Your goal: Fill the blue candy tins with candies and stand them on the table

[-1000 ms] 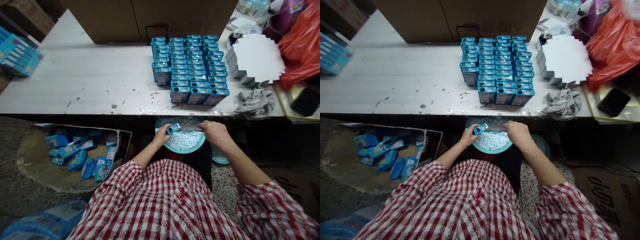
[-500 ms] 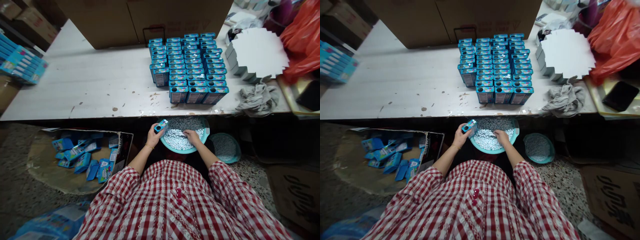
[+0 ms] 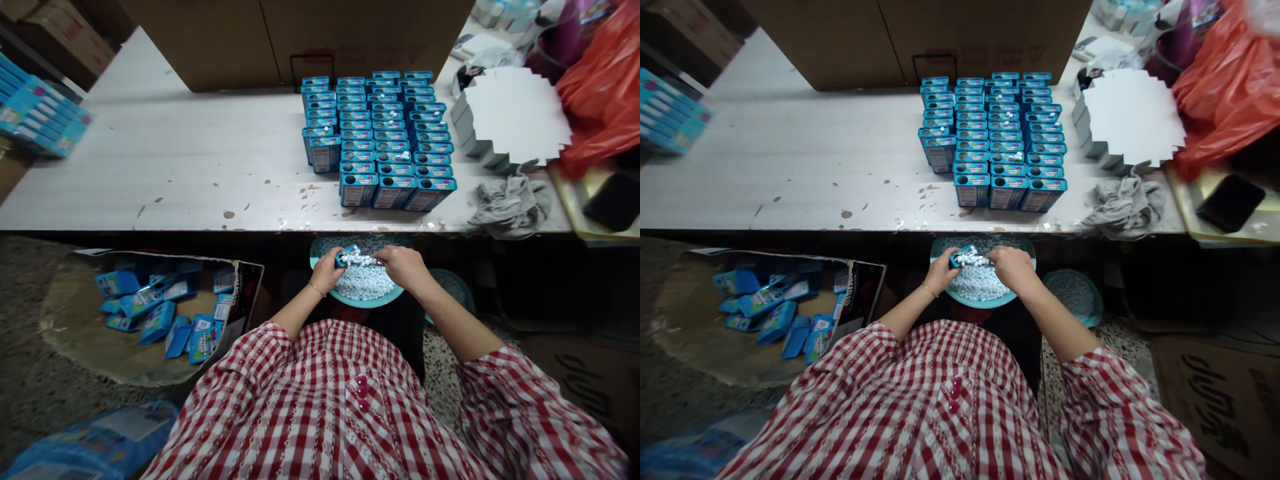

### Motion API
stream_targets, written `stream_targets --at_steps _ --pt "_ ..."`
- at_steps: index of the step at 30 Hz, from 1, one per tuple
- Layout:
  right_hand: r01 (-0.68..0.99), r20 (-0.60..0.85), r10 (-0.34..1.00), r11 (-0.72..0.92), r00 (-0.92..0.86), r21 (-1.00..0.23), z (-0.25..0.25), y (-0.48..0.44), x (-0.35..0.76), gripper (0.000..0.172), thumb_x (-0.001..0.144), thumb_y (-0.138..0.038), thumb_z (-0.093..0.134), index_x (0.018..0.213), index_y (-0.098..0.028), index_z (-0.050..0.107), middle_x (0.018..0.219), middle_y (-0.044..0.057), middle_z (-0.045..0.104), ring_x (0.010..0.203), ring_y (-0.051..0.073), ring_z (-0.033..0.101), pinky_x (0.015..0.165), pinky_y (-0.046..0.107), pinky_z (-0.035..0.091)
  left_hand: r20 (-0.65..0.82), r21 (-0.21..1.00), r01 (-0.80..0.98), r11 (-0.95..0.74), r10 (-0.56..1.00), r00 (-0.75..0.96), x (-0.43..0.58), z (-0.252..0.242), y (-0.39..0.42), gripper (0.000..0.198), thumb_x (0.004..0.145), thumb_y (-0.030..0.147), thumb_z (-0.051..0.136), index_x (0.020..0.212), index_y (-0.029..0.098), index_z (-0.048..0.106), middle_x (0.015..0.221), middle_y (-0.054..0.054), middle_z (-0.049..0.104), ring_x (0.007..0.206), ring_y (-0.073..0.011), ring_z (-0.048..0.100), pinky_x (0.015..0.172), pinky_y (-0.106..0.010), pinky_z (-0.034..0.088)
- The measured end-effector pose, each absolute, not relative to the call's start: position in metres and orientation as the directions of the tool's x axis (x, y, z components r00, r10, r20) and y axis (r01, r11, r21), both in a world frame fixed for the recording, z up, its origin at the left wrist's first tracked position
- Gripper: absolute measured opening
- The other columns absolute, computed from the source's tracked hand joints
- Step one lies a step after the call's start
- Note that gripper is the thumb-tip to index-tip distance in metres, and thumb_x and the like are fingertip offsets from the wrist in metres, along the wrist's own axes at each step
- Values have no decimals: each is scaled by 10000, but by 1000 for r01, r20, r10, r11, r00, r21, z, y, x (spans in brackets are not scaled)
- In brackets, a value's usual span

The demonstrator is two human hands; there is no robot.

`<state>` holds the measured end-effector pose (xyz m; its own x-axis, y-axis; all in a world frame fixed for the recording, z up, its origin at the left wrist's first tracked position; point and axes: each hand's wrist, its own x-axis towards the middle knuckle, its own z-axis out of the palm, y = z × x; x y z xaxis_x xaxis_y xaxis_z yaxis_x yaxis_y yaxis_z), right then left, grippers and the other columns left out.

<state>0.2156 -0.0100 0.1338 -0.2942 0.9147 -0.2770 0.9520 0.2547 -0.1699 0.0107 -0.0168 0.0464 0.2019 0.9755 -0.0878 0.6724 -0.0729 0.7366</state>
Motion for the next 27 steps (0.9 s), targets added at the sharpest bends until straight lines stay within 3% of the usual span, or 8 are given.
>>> stream_targets --at_steps 3,8,11,16,18,20,24,27 --pt "956 -318 903 284 -291 -68 146 -13 208 390 798 -120 397 1023 -312 652 1036 4 654 878 181 611 624 251 409 -84 720 688 -83 975 206 12 46 -16 452 724 187 591 1165 204 488 1107 -56 612 1015 -217 580 875 -316 453" --pt "959 -310 909 282 -278 -34 148 -19 209 373 832 -149 367 1030 -294 649 1011 23 655 845 179 616 617 256 406 -73 711 694 -115 969 235 11 47 -14 437 733 193 589 1160 189 495 1106 -69 613 1024 -224 577 888 -327 451" --pt "964 -293 919 234 -263 -129 140 -18 216 341 842 -189 387 1004 -306 664 1039 0 660 893 181 610 649 256 419 -75 707 698 -115 969 236 11 47 -15 455 724 173 592 1167 192 492 1107 -69 612 1023 -223 578 892 -329 451" --pt "906 -252 942 104 -222 -411 118 -19 240 253 833 -296 470 940 -280 698 1015 -23 686 934 166 604 745 232 434 -21 710 687 -152 972 236 0 47 -17 430 749 203 580 1169 191 490 1114 -67 609 1025 -207 578 897 -319 456" --pt "889 -245 946 84 -213 -450 111 -23 248 253 833 -305 474 941 -269 700 1009 -15 689 927 162 606 762 228 435 -17 687 709 -160 972 236 -5 49 -19 431 752 200 575 1174 178 489 1119 -79 608 1032 -208 576 902 -327 456" --pt "914 -258 947 75 -190 -398 104 -28 253 266 839 -296 460 963 -272 694 1025 -6 683 939 168 601 755 232 435 -13 624 756 -198 965 264 -7 54 -23 447 740 166 575 1179 176 491 1165 -95 590 1084 -221 550 941 -366 432" --pt "985 -366 919 106 -149 -135 85 -33 252 342 842 -182 392 995 -280 682 1054 33 661 922 182 600 710 251 424 -19 420 839 -345 921 388 -7 65 -28 509 695 81 573 1181 212 503 1277 -107 520 1210 -275 452 1040 -516 292" --pt "991 -425 896 104 -130 -86 69 -33 250 378 852 -168 359 1037 -290 666 1069 47 646 926 181 592 714 255 417 0 387 863 -324 936 352 -15 72 -28 475 705 76 552 1163 195 512 1239 -125 542 1173 -277 484 1017 -505 327"
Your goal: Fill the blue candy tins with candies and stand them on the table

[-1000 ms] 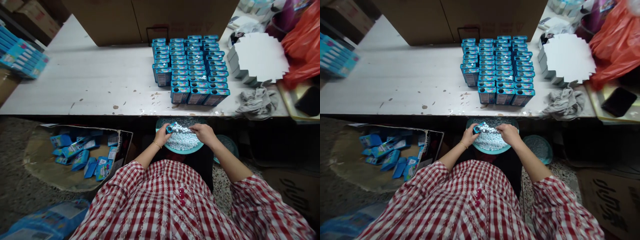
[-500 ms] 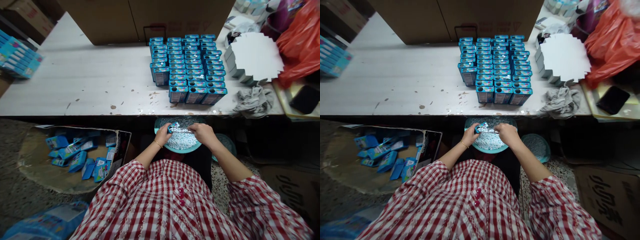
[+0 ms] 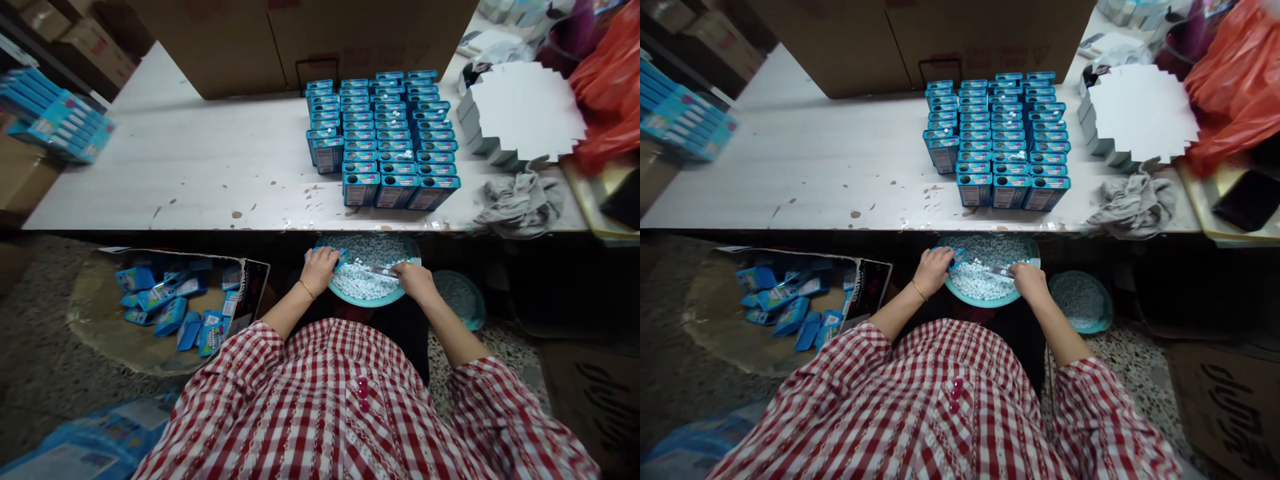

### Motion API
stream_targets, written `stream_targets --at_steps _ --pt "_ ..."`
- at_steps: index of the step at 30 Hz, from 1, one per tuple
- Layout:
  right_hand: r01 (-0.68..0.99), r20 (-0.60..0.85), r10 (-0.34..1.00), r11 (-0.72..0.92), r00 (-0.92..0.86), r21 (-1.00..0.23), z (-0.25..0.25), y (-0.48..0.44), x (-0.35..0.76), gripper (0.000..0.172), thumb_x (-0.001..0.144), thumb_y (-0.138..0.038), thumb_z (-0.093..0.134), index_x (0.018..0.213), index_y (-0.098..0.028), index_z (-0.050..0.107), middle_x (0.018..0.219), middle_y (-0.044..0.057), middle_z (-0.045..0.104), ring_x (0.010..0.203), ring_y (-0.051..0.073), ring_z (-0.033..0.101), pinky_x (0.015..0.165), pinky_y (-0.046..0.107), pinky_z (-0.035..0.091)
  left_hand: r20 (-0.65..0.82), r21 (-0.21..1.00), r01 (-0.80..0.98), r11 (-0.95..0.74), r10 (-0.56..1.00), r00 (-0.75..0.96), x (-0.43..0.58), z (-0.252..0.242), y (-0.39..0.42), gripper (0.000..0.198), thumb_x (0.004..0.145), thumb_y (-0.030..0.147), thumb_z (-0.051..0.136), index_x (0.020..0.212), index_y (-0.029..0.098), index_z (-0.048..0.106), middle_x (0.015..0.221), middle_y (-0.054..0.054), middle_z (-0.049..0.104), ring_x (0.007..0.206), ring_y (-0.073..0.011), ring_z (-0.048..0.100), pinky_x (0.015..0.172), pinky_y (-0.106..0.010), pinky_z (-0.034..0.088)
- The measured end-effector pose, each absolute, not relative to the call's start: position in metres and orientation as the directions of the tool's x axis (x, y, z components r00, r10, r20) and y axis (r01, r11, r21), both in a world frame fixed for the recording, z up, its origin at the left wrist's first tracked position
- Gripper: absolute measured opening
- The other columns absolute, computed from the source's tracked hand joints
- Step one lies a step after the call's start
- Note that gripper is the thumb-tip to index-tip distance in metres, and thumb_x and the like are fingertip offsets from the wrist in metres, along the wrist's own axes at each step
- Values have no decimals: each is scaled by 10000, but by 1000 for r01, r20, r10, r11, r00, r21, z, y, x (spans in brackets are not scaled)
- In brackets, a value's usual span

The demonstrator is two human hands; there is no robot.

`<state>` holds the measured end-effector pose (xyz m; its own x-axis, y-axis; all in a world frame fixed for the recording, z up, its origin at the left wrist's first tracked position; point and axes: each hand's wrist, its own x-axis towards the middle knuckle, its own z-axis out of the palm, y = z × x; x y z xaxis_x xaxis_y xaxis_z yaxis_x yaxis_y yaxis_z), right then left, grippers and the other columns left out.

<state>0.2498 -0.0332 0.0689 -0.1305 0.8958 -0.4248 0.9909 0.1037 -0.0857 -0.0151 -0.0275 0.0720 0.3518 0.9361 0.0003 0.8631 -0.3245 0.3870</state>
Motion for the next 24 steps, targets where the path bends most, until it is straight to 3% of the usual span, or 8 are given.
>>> stream_targets --at_steps 4,7,10,15,18,21,24 --pt "989 -428 895 83 -128 -123 54 -33 251 368 872 -213 352 1061 -309 653 1081 38 641 946 178 582 722 254 412 118 620 722 -307 946 302 -37 86 -26 431 737 183 585 1155 182 482 1135 -93 590 1037 -208 567 922 -357 440" --pt "986 -422 898 72 -129 -149 47 -34 254 366 872 -213 355 1066 -312 650 1087 29 644 958 172 583 730 248 412 171 803 556 -215 976 132 -49 102 -17 434 747 319 609 1129 175 462 996 -51 614 867 -160 598 807 -291 479" --pt "981 -412 900 71 -142 -183 41 -37 258 354 872 -227 361 1050 -305 657 1081 22 653 969 170 591 740 244 422 211 890 414 -193 977 1 -58 112 16 460 719 354 633 1101 161 466 969 -44 600 862 -150 583 800 -274 475" --pt "962 -348 918 102 -189 -253 39 -46 260 333 873 -263 365 1004 -292 670 1046 24 672 941 196 622 734 277 458 207 925 317 -209 978 41 -62 108 117 477 666 276 665 1083 117 499 1024 -81 594 954 -182 575 855 -297 469" --pt "947 -307 924 139 -229 -289 43 -51 255 357 885 -277 325 993 -300 665 1027 22 679 931 209 632 731 292 481 207 917 331 -223 975 83 -48 105 172 592 654 214 672 1191 104 446 1157 -129 556 1072 -217 543 934 -337 437" --pt "935 -303 916 165 -264 -315 44 -49 251 377 885 -278 298 963 -304 666 1012 26 684 927 210 636 744 290 494 297 892 360 -274 955 -7 -45 107 196 798 652 230 699 1328 122 289 1368 -181 366 1260 -266 394 1028 -397 351" --pt "929 -289 920 163 -265 -333 38 -45 252 374 864 -263 307 992 -272 658 1036 62 674 940 218 631 774 298 497 407 866 396 -306 891 -201 -92 104 182 763 735 306 645 1359 190 221 1415 -159 292 1274 -267 377 1005 -424 365"
